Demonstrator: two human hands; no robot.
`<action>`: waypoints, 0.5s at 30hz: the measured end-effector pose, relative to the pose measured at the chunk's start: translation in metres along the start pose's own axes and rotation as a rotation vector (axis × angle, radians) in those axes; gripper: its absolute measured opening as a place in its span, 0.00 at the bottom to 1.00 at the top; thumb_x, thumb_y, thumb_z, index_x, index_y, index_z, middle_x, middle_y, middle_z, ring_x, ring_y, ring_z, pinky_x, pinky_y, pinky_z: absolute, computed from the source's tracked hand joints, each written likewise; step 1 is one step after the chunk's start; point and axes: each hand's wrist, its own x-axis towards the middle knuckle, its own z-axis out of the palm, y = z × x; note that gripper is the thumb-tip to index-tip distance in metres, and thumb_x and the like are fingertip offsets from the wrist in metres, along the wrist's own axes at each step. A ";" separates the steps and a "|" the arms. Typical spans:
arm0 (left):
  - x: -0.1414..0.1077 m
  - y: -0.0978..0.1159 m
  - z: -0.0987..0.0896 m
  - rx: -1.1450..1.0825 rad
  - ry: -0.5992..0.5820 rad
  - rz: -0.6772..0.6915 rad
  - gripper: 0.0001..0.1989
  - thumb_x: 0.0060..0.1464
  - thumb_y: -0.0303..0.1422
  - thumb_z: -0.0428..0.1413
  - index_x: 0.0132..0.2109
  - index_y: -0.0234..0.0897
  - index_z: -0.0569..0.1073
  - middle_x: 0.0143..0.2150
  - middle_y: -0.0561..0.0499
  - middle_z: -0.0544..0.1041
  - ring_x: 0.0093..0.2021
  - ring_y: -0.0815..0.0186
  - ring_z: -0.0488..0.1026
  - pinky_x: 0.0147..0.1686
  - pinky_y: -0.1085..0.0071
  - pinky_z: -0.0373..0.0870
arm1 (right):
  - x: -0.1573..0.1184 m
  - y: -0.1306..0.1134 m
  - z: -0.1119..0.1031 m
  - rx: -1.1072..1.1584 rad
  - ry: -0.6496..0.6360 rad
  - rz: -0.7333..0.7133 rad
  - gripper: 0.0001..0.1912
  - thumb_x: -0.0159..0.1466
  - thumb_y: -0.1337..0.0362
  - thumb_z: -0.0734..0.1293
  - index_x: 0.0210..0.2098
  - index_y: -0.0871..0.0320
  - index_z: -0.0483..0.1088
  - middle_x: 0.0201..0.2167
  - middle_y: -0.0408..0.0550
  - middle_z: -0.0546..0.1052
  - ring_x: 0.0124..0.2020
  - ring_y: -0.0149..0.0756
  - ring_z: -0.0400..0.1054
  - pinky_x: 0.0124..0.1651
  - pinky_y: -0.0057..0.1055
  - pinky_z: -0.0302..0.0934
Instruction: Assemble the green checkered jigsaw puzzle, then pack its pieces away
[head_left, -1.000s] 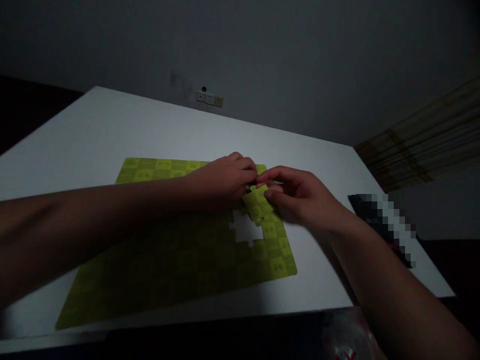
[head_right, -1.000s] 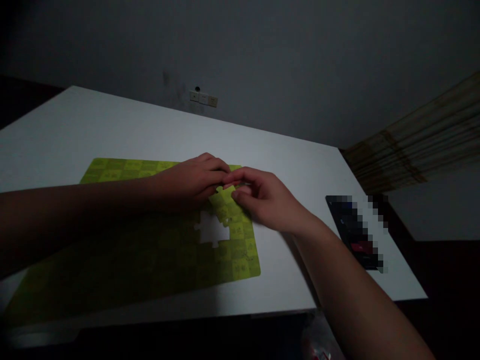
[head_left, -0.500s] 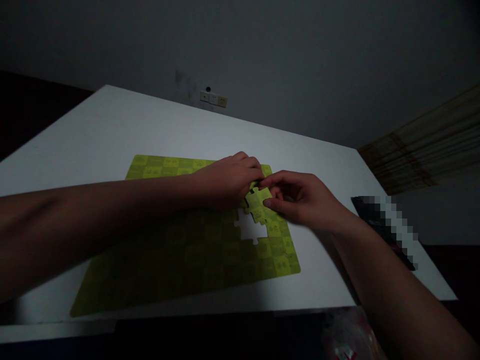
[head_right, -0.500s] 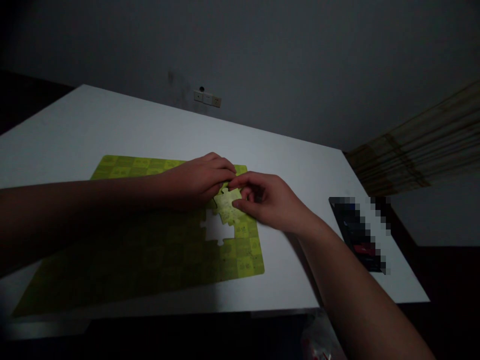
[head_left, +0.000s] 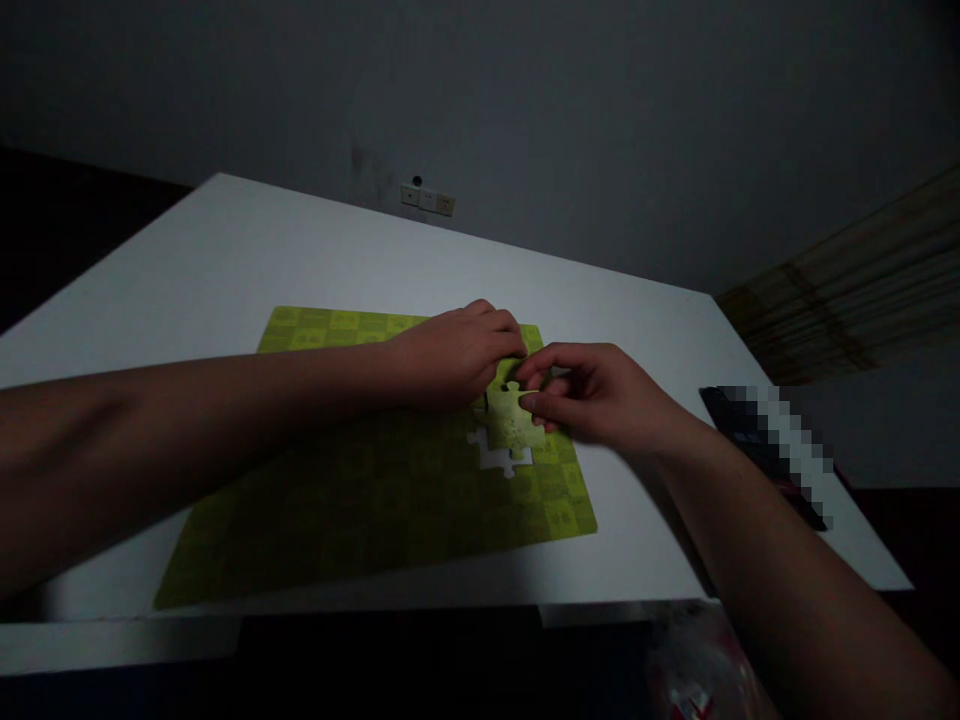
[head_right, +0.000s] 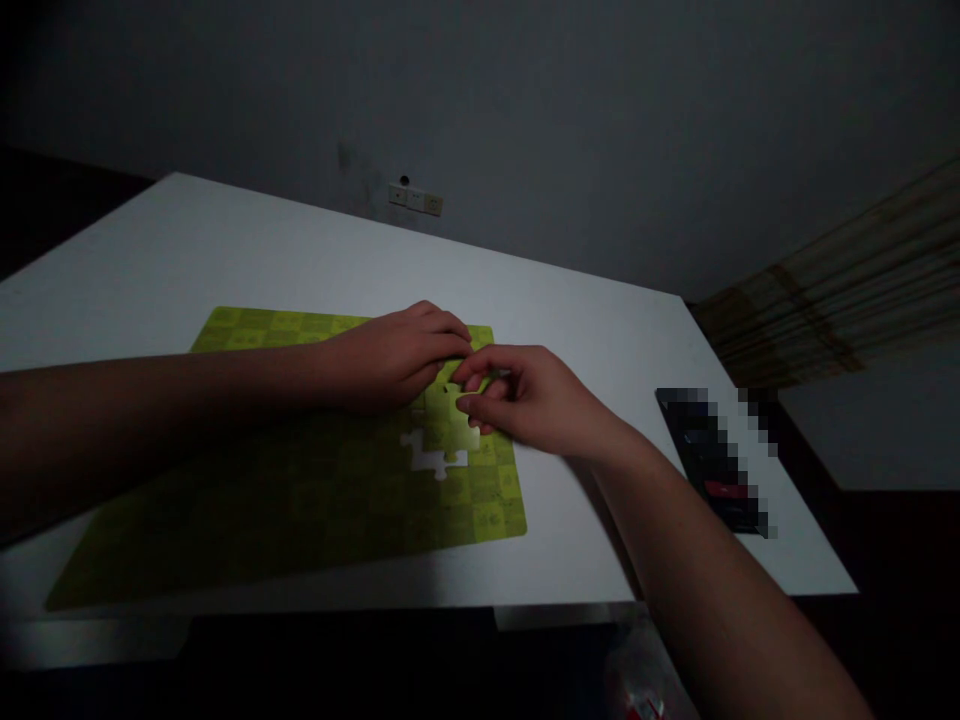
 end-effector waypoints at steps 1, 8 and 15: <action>0.000 -0.001 0.001 0.002 0.004 0.005 0.22 0.75 0.27 0.53 0.64 0.44 0.88 0.68 0.40 0.88 0.67 0.47 0.78 0.73 0.50 0.72 | 0.000 -0.001 0.000 0.003 -0.013 0.007 0.16 0.66 0.53 0.88 0.47 0.52 0.86 0.26 0.41 0.82 0.25 0.35 0.72 0.29 0.32 0.63; -0.001 -0.003 0.003 -0.001 0.027 0.025 0.21 0.76 0.29 0.52 0.62 0.44 0.88 0.66 0.40 0.88 0.66 0.47 0.79 0.71 0.49 0.74 | -0.003 -0.002 0.001 -0.014 -0.066 -0.018 0.16 0.63 0.57 0.89 0.45 0.51 0.86 0.27 0.38 0.78 0.28 0.34 0.71 0.31 0.32 0.64; 0.000 -0.003 0.002 0.033 0.012 0.027 0.21 0.75 0.27 0.53 0.63 0.41 0.87 0.67 0.39 0.88 0.66 0.47 0.80 0.72 0.50 0.74 | -0.007 -0.003 0.001 -0.002 -0.072 -0.052 0.18 0.63 0.56 0.90 0.49 0.51 0.88 0.32 0.41 0.81 0.30 0.36 0.73 0.33 0.33 0.67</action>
